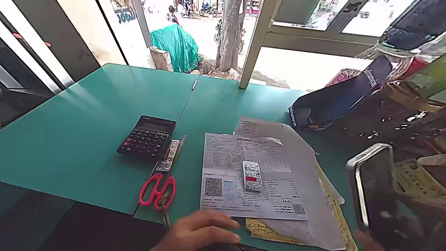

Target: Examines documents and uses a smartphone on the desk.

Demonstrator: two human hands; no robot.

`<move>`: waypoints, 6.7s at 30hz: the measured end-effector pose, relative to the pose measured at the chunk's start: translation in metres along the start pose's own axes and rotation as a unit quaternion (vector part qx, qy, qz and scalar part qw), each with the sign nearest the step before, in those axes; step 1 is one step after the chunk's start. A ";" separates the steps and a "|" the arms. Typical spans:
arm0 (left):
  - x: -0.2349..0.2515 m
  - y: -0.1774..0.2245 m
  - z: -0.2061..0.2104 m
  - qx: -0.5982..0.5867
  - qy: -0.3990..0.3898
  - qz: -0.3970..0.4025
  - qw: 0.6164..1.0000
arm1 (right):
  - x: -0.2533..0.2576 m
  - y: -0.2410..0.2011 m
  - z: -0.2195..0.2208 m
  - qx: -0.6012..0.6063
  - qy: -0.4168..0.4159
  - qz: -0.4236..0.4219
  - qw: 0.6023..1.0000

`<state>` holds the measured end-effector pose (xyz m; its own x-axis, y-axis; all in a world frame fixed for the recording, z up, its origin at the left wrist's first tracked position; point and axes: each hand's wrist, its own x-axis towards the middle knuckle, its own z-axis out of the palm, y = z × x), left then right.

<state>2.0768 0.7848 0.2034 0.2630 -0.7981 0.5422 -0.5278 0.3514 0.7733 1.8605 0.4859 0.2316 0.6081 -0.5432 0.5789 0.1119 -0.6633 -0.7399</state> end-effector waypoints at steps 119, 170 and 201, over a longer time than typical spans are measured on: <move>0.022 -0.037 0.057 -0.366 0.194 -0.125 0.901 | 0.010 -0.026 0.136 -0.250 -0.127 -0.143 0.949; 0.019 -0.039 0.055 -0.390 0.184 -0.116 0.895 | -0.015 -0.019 0.115 -0.155 -0.021 -0.213 0.964; 0.019 -0.036 0.056 -0.358 0.228 -0.151 0.893 | -0.049 -0.020 0.113 -0.110 -0.137 -0.304 0.936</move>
<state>2.0557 0.7297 0.1672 0.6939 -0.6843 0.2242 0.2309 0.5063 0.8309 1.9175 0.5838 0.1789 0.6660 0.1015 0.7390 0.3569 -0.9133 -0.1963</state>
